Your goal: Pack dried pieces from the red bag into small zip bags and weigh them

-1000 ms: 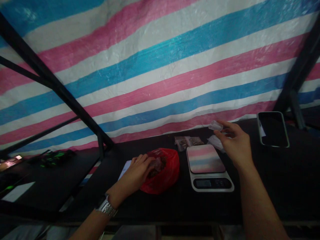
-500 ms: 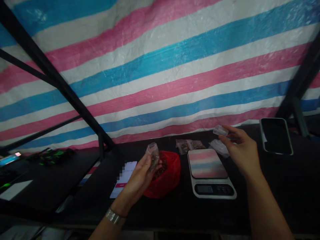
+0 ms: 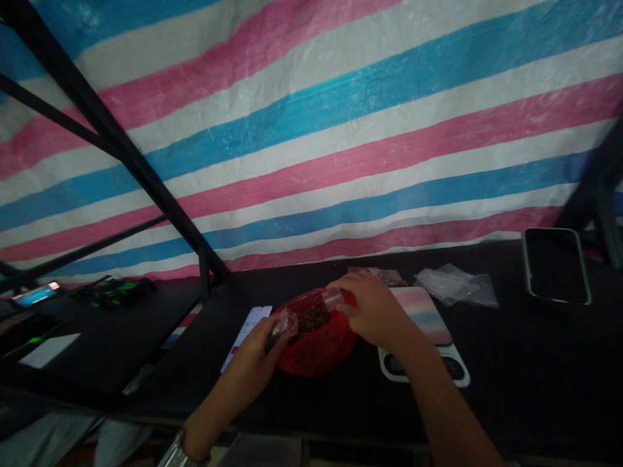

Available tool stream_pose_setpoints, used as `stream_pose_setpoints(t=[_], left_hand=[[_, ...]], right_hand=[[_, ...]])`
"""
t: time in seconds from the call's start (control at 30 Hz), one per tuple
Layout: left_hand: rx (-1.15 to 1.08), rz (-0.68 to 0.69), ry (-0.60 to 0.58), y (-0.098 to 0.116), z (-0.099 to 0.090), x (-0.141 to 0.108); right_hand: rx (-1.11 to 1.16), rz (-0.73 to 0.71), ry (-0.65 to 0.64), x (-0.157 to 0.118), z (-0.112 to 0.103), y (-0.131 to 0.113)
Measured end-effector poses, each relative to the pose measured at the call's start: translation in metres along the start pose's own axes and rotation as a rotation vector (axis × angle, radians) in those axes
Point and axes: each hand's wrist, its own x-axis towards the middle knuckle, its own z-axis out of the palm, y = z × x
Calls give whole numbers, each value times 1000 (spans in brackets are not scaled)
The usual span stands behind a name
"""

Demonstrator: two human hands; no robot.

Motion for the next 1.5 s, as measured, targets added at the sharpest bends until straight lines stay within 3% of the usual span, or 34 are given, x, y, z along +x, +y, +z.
stream_pose_setpoints(t=[0.07, 0.17, 0.3, 0.5, 0.63, 0.77, 0.97, 1.13, 1.33, 1.5], left_hand=[[15, -16, 52, -7, 6, -10], [-29, -41, 147, -9, 21, -15], [-156, -67, 219, -3, 34, -8], [-323, -172, 302, -5, 34, -1], [-350, -173, 328, -7, 28, -4], [-270, -92, 280, -2, 21, -8], [-70, 3, 176, 3, 21, -5], [1, 62, 132, 10, 26, 1], [30, 92, 91, 16, 27, 5], [21, 57, 97, 15, 26, 5]], right_hand=[[-168, 38, -139, 5, 22, -17], [-312, 79, -206, 8, 47, -28], [-294, 87, -207, 12, 68, -28], [-195, 107, -255, 14, 86, -28], [-105, 155, -242, 14, 84, -20], [47, 203, -171, 14, 72, -4], [265, 93, -123, 14, 50, -6], [128, 67, -68, 14, 38, -31], [2, -123, -26, 17, 40, -48], [59, -48, -9, 21, 43, -45]])
